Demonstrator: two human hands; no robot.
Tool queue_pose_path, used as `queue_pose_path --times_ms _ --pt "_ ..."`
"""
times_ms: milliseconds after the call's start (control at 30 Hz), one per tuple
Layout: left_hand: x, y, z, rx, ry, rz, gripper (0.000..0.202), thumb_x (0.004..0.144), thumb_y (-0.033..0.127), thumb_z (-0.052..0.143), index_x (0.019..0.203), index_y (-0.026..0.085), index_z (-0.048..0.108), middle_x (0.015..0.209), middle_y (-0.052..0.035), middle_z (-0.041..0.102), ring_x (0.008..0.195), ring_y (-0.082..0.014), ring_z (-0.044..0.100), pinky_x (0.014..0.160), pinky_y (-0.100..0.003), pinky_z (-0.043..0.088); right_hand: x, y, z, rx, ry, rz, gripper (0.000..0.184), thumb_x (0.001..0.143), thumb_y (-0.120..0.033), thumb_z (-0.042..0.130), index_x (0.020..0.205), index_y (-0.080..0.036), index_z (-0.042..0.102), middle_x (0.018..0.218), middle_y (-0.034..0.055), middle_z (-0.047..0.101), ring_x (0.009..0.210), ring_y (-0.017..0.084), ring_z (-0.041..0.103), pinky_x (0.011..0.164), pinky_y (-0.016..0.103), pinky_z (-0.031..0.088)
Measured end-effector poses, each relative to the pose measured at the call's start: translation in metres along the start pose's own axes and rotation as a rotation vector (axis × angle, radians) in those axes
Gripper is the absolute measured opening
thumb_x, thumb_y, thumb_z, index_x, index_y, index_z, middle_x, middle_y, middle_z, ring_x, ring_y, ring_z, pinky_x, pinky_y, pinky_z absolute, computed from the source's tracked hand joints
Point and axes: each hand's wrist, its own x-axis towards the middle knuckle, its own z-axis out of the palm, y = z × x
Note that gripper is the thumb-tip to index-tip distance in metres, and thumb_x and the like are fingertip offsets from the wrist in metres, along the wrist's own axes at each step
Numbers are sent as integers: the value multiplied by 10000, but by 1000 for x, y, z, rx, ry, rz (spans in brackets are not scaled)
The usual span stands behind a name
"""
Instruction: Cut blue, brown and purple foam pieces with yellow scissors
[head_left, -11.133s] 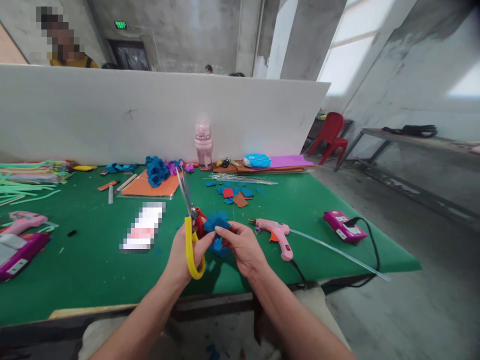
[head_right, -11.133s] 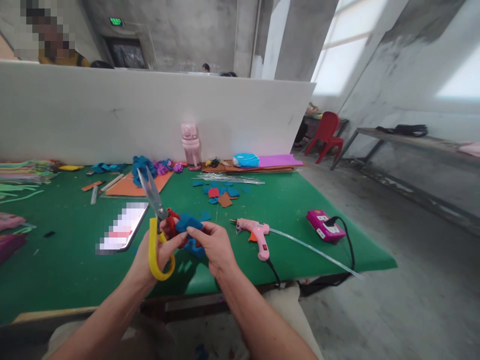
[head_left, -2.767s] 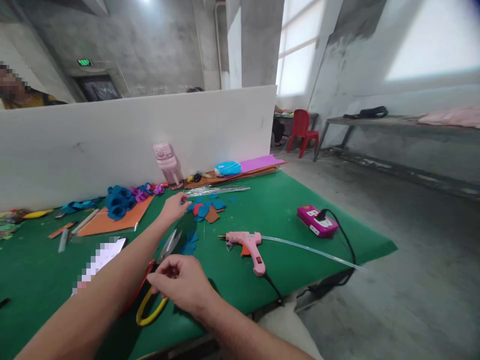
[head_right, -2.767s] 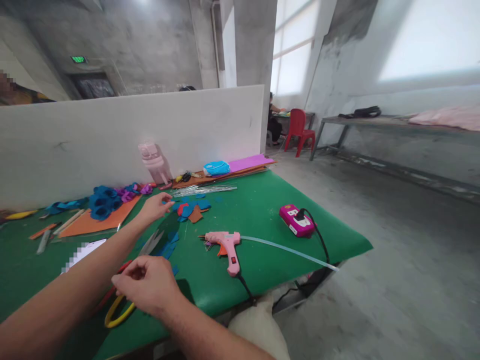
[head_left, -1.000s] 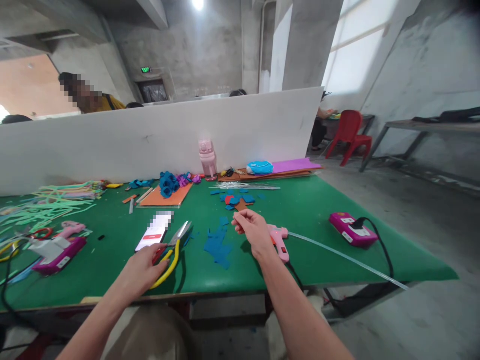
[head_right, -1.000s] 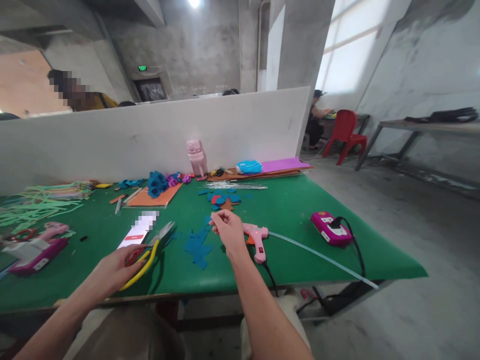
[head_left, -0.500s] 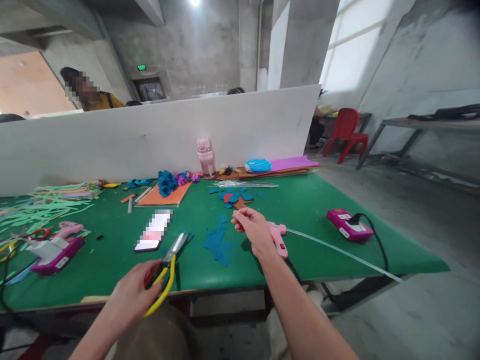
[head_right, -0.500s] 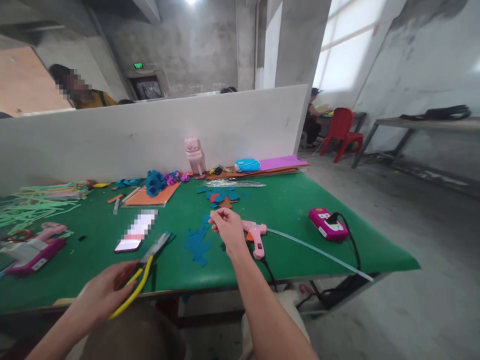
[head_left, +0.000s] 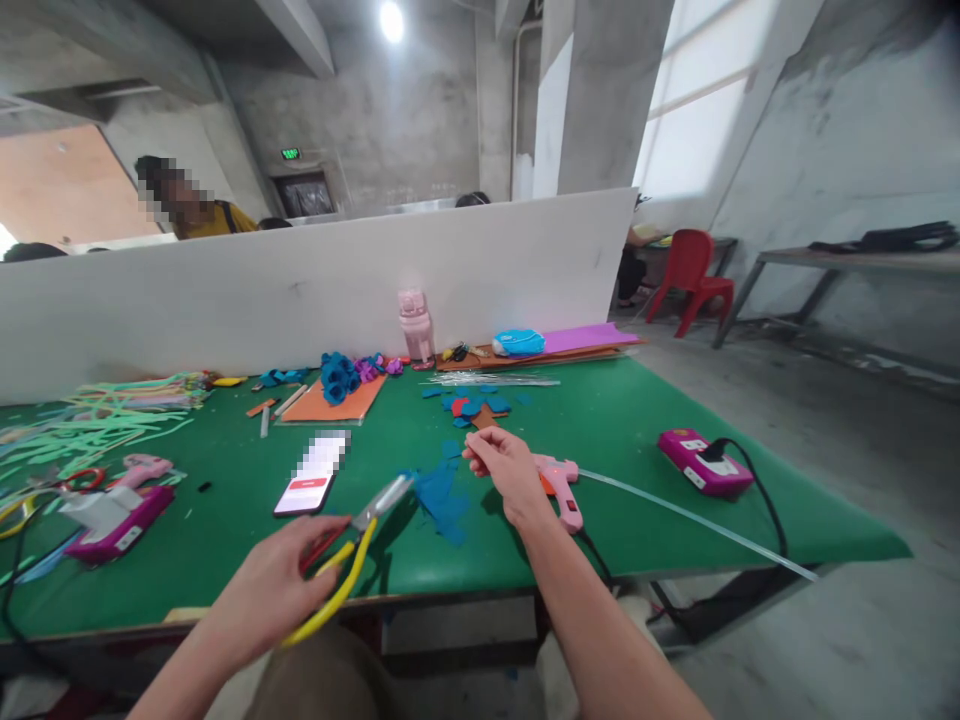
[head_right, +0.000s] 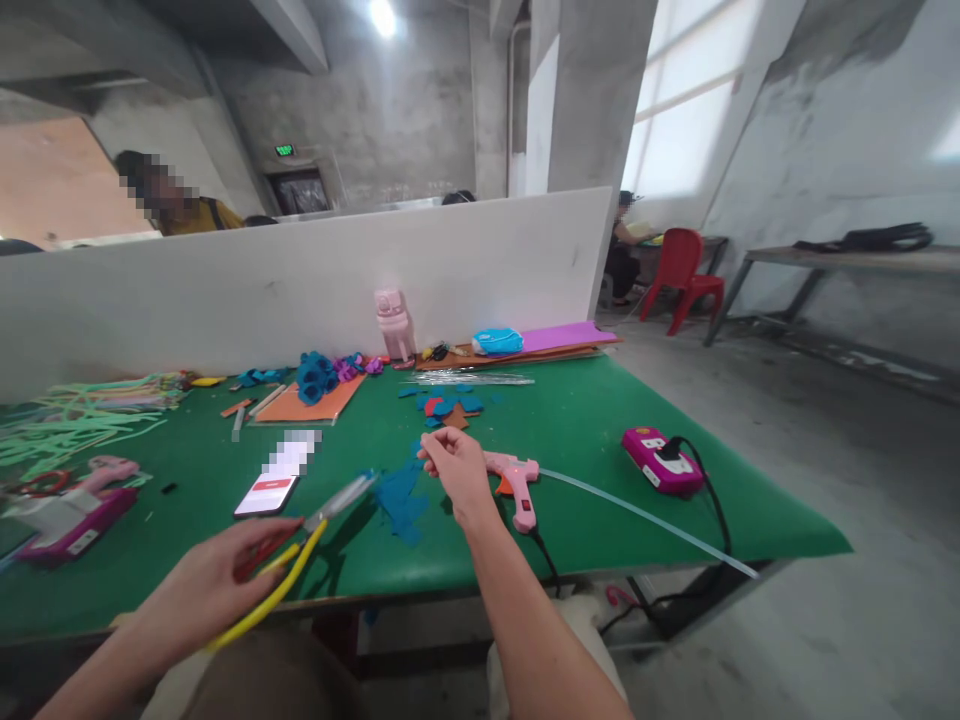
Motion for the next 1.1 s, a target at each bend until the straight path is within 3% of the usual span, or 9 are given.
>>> queue_pose_path --times_ms 167,333,400,500,633,733,867,1000,1100 --pt "51 30 8 123 -41 25 453 720 280 495 1151 177 590 1155 -96 641 1045 -242 586 889 -319 438 3 5 7 11 -15 -11 244 615 -391 683 611 -168 583 544 -9 617 447 76 488 453 207 369" --pt "52 35 12 121 -94 56 379 706 252 520 1067 207 626 1000 -61 691 884 -213 632 755 -270 460 4 4 7 33 -7 -17 270 598 -416 695 600 -172 581 538 -5 618 439 80 487 442 209 365" --pt "55 34 9 128 -45 48 384 725 267 504 1089 207 612 1015 -55 685 897 -211 627 756 -267 455 4 3 6 38 -3 -14 264 595 -408 699 604 -170 587 539 -4 619 440 79 488 443 207 365" --pt "79 40 13 167 61 35 409 746 263 483 1130 166 582 1055 -103 652 966 -240 597 813 -298 431 5 5 7 45 8 -6 258 589 -401 704 600 -169 590 537 -4 618 439 77 487 444 205 364" --pt "126 50 38 207 159 28 419 764 231 481 1166 137 548 1040 -146 615 1014 -265 558 854 -332 405 7 8 10 49 13 9 259 585 -396 706 598 -167 587 532 -5 617 438 78 487 442 205 363" --pt "145 49 52 196 184 69 375 777 218 488 1134 132 566 1025 -149 607 1048 -270 527 899 -356 385 7 6 5 54 31 5 253 592 -388 703 606 -165 586 538 -5 617 441 76 485 447 207 367" --pt "142 45 55 109 175 164 282 828 233 440 1019 128 619 1030 -150 609 1054 -265 524 938 -383 380 5 -1 -5 64 33 -40 235 616 -376 694 612 -167 587 547 -13 607 455 73 484 462 207 376" --pt "121 52 57 -35 205 311 423 933 246 182 1189 167 510 1269 -88 525 1210 -160 442 1039 -309 325 3 -8 -14 62 50 -72 216 642 -367 685 634 -171 596 574 -13 612 476 72 492 473 202 383" --pt "110 60 71 -94 151 420 457 947 320 171 1298 158 417 1380 -69 453 1288 -129 376 1080 -288 293 2 -11 -17 73 78 -79 225 646 -370 685 634 -167 591 575 -13 606 473 67 486 463 194 379"
